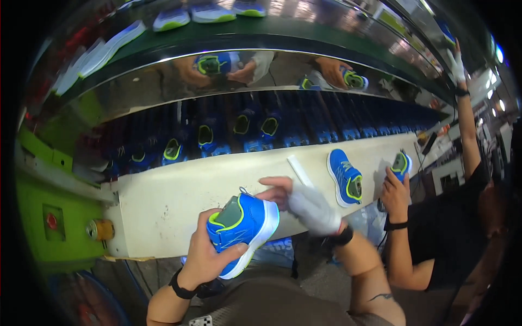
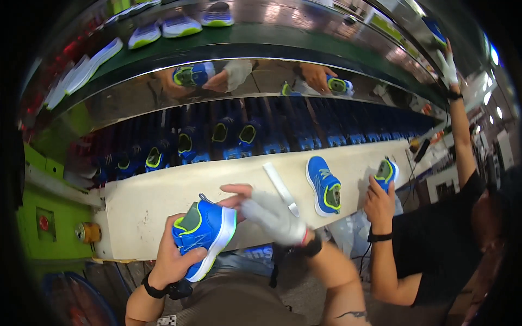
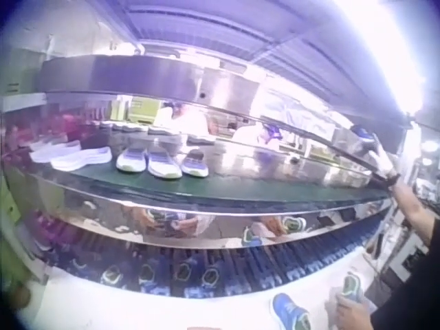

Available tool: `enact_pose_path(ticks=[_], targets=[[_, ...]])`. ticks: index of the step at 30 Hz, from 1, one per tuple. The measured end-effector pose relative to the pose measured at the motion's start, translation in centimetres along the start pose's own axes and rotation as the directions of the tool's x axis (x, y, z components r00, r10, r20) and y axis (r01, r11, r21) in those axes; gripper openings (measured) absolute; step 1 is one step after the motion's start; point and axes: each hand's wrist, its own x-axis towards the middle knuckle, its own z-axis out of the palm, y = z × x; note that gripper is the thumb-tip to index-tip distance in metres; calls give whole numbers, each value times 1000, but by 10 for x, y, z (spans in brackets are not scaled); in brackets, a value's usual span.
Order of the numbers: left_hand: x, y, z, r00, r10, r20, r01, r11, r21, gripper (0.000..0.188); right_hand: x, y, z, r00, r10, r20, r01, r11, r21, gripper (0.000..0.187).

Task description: Insert insoles and assemble components of athletic shoes on a conveyor production line.

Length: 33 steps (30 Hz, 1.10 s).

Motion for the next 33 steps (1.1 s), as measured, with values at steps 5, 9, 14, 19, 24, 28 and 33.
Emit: enact_pose_path(ticks=[5,9,14,19,24,28,33], targets=[[-16,33,13,991,121,-57,-98,946,308,72,-13,54,49,962,-183,-203,165,981,-102,96],[-26,32,21,974,206,-99,-147,898,415,69,-6,61,71,911,-189,-367,219,975,43,100],[-30,29,23,975,200,-101,-136,886,442,68,-3,60,88,883,-187,-430,273,951,145,94],[-33,23,18,976,200,-88,-126,843,523,69,-3,71,95,859,-195,-473,241,970,37,80],[-37,16,12,970,233,-75,-140,781,609,72,-1,78,98,855,-266,-445,247,964,-101,71],[-39,9,11,972,223,-73,-136,789,599,72,0,81,97,850,-302,-432,241,951,-192,60],[-25,-8,7,984,158,-87,-88,841,534,69,11,82,78,870,-242,-430,130,953,-274,43]])
